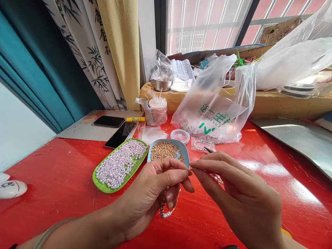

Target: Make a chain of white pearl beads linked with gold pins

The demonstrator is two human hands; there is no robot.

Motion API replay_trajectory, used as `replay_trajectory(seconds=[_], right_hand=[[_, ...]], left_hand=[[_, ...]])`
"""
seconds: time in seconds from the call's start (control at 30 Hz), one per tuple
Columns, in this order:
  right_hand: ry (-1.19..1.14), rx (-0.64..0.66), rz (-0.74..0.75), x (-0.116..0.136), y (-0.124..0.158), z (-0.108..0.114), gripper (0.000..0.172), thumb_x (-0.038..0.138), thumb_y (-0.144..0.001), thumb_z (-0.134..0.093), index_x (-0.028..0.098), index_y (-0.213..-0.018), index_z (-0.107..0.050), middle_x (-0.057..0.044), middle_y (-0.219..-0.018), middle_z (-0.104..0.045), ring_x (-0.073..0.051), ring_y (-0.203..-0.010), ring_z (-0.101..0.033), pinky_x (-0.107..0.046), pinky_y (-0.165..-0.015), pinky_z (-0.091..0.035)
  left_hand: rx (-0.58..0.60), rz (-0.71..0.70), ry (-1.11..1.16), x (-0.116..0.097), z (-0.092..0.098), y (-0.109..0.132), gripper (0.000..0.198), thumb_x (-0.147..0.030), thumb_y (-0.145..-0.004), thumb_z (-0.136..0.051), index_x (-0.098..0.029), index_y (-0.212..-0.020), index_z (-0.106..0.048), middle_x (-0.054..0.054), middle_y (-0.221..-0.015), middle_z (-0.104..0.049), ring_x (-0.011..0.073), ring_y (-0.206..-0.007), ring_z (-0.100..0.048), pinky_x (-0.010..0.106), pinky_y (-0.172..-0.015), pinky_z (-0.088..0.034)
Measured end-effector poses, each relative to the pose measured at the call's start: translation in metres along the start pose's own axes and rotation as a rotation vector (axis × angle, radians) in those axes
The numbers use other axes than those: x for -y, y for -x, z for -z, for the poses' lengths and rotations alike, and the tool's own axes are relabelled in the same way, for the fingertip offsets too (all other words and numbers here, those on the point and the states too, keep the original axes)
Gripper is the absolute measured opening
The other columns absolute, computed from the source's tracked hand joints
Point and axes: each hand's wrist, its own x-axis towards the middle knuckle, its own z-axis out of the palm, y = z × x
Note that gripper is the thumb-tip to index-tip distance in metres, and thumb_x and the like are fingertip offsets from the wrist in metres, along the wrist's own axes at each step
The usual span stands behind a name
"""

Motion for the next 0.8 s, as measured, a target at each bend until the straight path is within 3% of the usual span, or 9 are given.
replay_trajectory(seconds=[0.4, 0.8], right_hand=[[0.169, 0.057, 0.122, 0.005, -0.004, 0.006, 0.025, 0.003, -0.074, -0.058, 0.024, -0.085, -0.065, -0.001, -0.068, -0.063, -0.013, -0.058, -0.06, -0.023, -0.05, -0.048], [0.428, 0.194, 0.426, -0.004, -0.009, 0.017, 0.019, 0.004, -0.082, -0.048, 0.014, -0.085, -0.064, -0.002, -0.059, -0.059, -0.01, -0.05, -0.051, -0.021, -0.047, -0.042]], left_hand=[[0.078, 0.017, -0.028, -0.003, 0.0, 0.002, 0.005, -0.02, -0.076, -0.064, -0.017, -0.072, -0.063, -0.003, -0.059, -0.064, 0.0, -0.035, -0.038, 0.011, -0.033, -0.026], [0.073, 0.043, -0.062, -0.007, 0.001, 0.002, 0.008, -0.017, -0.074, -0.063, -0.015, -0.067, -0.062, -0.003, -0.056, -0.061, 0.0011, -0.036, -0.038, 0.011, -0.034, -0.027]])
